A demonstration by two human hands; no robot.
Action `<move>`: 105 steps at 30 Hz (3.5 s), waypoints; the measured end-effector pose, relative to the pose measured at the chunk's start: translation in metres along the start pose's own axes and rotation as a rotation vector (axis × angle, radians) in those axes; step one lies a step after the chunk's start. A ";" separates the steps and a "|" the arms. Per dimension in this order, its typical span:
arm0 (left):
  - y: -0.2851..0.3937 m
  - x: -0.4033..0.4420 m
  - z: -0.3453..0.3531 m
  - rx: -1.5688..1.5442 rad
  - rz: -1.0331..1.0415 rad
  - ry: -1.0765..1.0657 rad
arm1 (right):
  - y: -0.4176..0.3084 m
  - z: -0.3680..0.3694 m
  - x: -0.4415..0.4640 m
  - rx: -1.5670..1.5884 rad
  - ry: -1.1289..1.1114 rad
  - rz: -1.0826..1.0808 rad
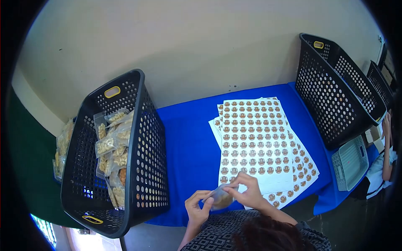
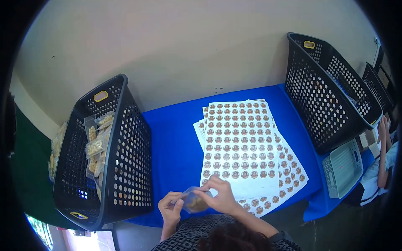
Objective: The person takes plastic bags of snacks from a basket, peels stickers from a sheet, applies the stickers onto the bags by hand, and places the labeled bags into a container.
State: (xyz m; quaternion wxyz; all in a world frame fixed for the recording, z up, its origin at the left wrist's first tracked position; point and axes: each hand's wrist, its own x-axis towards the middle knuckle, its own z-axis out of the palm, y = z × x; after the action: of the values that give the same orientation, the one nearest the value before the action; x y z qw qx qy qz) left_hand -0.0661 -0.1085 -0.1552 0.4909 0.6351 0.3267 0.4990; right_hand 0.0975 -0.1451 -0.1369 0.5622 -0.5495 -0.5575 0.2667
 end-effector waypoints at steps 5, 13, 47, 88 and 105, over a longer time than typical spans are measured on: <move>-0.006 0.003 -0.006 0.084 -0.098 0.092 | 0.000 -0.005 0.001 0.016 -0.174 0.026; -0.008 0.003 -0.002 0.095 -0.014 0.153 | 0.020 0.002 -0.004 0.559 -0.015 0.401; 0.014 0.005 -0.015 -0.123 -0.260 -0.142 | 0.093 -0.351 -0.187 0.522 1.669 -0.054; 0.027 0.279 -0.225 1.884 0.023 -0.633 | 0.148 0.038 -0.056 -0.589 -0.125 -0.122; 0.328 0.190 -0.125 0.877 0.462 -0.130 | 0.155 0.018 -0.051 -0.546 -0.306 0.003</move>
State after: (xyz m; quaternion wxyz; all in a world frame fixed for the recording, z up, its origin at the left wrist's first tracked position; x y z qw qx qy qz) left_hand -0.1550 0.0009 0.2188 0.0736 0.8673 0.3254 0.3696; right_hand 0.1169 -0.1464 -0.2996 0.3030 -0.6345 -0.6859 0.1873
